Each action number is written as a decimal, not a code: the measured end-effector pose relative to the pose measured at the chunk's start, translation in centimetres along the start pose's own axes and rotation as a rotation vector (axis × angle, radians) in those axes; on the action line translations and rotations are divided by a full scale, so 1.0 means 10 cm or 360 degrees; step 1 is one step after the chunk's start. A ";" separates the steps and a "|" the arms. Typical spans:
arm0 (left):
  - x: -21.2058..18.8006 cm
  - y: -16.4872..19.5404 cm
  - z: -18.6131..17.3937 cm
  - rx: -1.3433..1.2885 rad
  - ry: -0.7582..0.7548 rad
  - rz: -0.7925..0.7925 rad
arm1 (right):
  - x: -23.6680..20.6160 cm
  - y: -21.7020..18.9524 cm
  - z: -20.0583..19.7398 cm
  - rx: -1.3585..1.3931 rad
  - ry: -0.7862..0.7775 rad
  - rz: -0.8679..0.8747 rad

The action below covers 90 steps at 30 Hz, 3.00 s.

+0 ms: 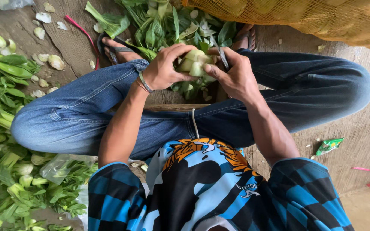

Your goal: The person sits on the floor trimming bok choy with a knife, cutting off root ends and outer leaves, discarding the trimmings onto the floor, and placing the trimmed vegetables aside. They pick up new heads one at a time from the pile and continue trimming throughout the episode.

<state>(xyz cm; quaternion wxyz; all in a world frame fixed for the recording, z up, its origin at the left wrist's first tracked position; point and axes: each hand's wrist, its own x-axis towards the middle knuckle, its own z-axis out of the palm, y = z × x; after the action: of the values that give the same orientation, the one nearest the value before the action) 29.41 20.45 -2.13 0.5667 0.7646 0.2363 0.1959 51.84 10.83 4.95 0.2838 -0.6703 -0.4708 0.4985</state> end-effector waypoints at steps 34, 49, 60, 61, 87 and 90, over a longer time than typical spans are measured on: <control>-0.17 0.00 -0.32 -0.1330 -0.0360 -0.0279 | -0.02 0.07 -0.25 0.0165 -0.0246 0.0032; -0.12 0.10 0.11 -0.0550 -0.0169 -0.0062 | -0.03 -0.05 -0.01 -0.0169 -0.0191 -0.0559; -0.10 0.04 0.07 -0.0828 -0.0338 -0.0148 | -0.03 0.15 0.05 0.0439 -0.0261 -0.0423; -0.09 0.08 0.05 -0.0739 -0.0275 -0.0046 | -0.03 0.14 0.05 0.0393 -0.0206 -0.0329; -0.28 -0.31 -0.33 -0.1437 -0.0311 -0.0209 | -0.06 0.03 -0.32 -0.0502 0.0050 -0.0810; -0.30 -0.33 -0.24 -0.1464 -0.0105 -0.0226 | -0.06 -0.01 -0.11 -0.0250 0.0183 -0.0359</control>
<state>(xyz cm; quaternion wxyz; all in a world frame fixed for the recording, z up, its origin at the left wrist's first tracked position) 25.19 21.36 -4.75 0.8661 0.4217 0.1585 0.2169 52.78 10.46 5.64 0.3110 -0.6608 -0.5637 0.3859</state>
